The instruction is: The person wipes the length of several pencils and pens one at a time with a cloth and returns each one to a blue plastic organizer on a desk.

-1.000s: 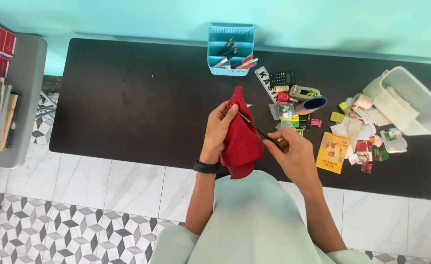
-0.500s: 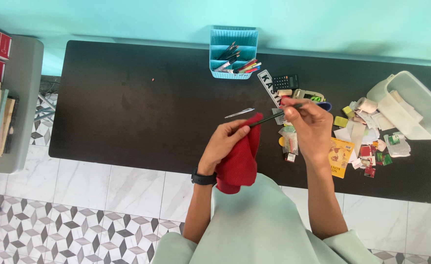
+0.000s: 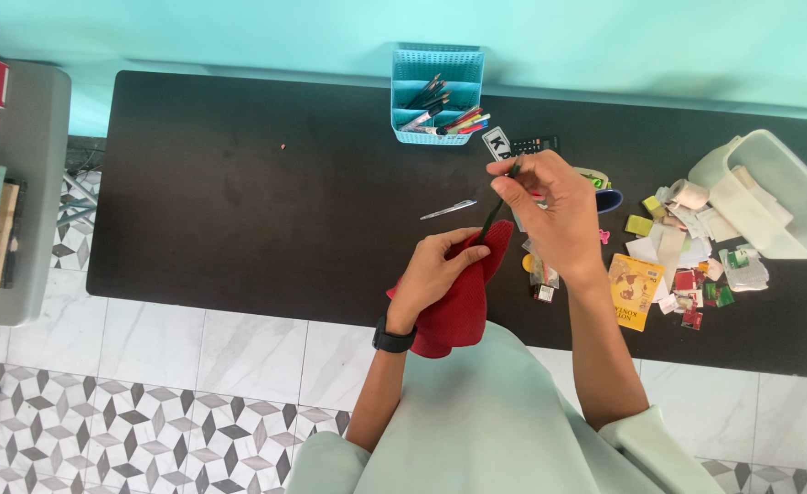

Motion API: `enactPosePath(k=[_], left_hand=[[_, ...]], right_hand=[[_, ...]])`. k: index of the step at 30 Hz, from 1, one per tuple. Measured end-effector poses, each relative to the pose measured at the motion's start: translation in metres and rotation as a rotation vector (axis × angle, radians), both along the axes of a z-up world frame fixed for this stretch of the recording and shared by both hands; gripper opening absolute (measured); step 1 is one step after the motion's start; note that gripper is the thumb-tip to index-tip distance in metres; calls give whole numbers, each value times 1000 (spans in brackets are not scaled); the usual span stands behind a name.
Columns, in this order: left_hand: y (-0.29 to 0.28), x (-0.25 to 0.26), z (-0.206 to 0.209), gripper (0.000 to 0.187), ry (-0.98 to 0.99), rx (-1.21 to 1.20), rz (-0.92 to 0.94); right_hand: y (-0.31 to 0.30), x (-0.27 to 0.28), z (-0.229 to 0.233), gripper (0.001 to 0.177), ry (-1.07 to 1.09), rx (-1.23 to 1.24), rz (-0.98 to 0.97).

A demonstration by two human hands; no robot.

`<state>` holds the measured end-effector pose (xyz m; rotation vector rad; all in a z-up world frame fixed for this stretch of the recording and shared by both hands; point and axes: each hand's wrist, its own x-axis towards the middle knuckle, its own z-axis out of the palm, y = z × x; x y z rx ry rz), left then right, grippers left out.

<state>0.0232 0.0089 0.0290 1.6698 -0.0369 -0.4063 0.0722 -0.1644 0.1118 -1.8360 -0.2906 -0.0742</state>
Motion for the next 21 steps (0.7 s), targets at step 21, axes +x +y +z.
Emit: enactPosePath(k=[21], left_hand=[[32,13,-72,36,216,-166,240]], right_hand=[[15,135,-103,16,62,410,-115]])
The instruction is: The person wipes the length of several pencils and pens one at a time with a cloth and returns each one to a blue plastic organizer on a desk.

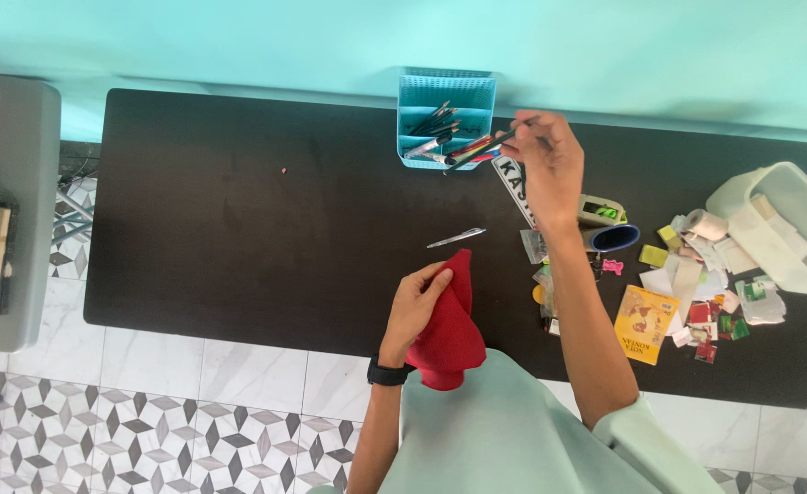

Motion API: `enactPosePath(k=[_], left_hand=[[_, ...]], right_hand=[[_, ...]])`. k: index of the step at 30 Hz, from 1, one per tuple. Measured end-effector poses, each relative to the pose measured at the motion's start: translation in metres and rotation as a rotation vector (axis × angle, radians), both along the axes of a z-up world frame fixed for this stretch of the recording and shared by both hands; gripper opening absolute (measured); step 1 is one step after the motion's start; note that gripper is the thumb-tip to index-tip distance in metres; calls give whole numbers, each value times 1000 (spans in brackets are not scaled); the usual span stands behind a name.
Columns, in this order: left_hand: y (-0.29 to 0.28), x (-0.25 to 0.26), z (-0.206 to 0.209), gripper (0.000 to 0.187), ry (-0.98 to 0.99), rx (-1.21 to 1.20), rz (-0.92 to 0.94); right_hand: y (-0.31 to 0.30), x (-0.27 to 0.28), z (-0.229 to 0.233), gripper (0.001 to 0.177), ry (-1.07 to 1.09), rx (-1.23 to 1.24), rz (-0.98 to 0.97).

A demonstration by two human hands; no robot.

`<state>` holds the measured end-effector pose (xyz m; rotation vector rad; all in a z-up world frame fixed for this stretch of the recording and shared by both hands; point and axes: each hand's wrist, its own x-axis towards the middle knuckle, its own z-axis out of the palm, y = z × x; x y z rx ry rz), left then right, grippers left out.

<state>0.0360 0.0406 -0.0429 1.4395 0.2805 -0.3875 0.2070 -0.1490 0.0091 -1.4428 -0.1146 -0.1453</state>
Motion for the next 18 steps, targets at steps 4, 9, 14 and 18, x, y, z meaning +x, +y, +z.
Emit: enactPosePath(k=[4,9,14,18], left_hand=[[10,22,-49,38,104,-237,170],[27,56,-96,35,187,-350,252],[49,73,-112,35,262,-272,227],[52,78,-123,35,288,-338,245]], right_hand=[[25,38,-38,18,28,33,-93],[54,72,-72,19,49,-302,-214],[70,99,-99,15,74,-561,-200],[79,111,-113,12,121,-631,-128]])
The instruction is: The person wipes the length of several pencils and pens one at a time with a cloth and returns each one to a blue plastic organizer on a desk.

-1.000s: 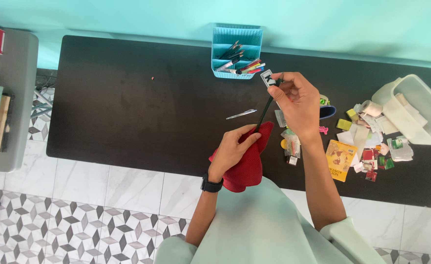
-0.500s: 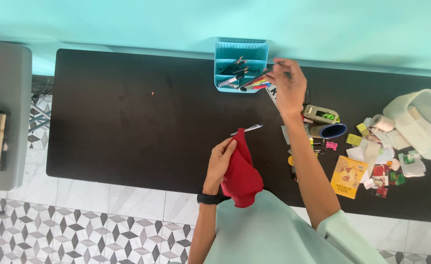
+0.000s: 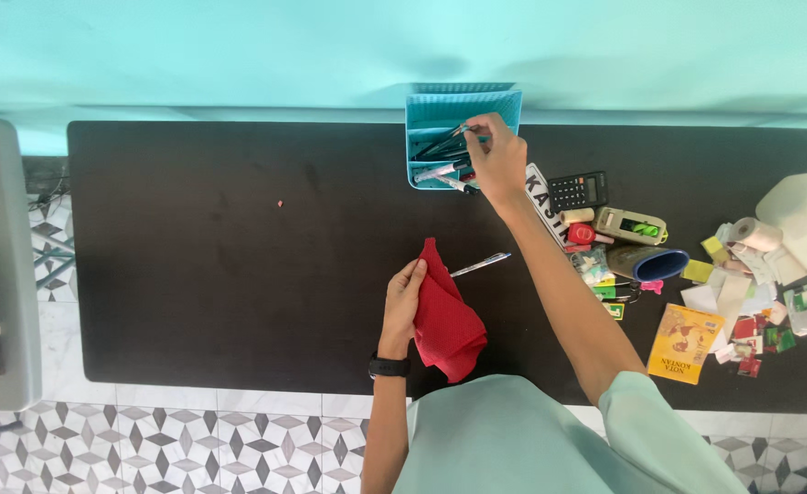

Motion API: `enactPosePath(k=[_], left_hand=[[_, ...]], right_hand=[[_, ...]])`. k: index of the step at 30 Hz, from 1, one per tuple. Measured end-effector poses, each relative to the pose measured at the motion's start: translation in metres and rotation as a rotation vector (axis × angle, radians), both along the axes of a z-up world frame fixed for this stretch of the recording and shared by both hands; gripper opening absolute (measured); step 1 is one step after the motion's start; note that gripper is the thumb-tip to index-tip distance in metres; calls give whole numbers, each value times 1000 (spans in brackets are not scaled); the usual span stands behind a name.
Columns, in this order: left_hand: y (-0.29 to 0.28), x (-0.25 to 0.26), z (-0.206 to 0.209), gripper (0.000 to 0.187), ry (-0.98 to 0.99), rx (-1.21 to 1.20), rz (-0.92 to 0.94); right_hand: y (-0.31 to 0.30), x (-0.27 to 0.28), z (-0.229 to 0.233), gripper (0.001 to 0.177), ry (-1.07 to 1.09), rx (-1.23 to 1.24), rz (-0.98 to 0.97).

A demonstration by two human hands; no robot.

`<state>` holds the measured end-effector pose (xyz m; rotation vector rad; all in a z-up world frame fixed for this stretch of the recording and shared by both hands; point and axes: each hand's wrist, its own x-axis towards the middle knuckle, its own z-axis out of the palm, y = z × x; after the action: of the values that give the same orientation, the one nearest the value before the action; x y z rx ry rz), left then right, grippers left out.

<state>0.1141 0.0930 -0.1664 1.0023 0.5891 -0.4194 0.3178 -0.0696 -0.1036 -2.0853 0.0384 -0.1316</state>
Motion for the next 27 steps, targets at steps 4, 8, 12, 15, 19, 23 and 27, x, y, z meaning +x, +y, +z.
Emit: enactPosePath(k=[4,8,12,15,19,23,27], left_hand=[[-7,-2,-13,35,31,-20,3],[-10,1,-22,35,53,51,-44],[-10,7,-19,33,33,1,-65],[-11,10,-16,32,29,-3,-70],[-15,10,-19,32,11,-14,-55],[-23,18,-23,31,-34,-41,-11],[-39,27,-28,29,-35,-43,37]], right_hand=[[7,11,-8,13,-59,-62,60],[10,9,-11,13,105,-273,54],[8,4,-15,15,-47,-502,43],[5,1,-13,17,11,-563,36],[-6,-26,-10,23,-151,-441,-4],[-12,-95,-17,36,297,-20,59],[-16,-157,-15,70,803,541,146]])
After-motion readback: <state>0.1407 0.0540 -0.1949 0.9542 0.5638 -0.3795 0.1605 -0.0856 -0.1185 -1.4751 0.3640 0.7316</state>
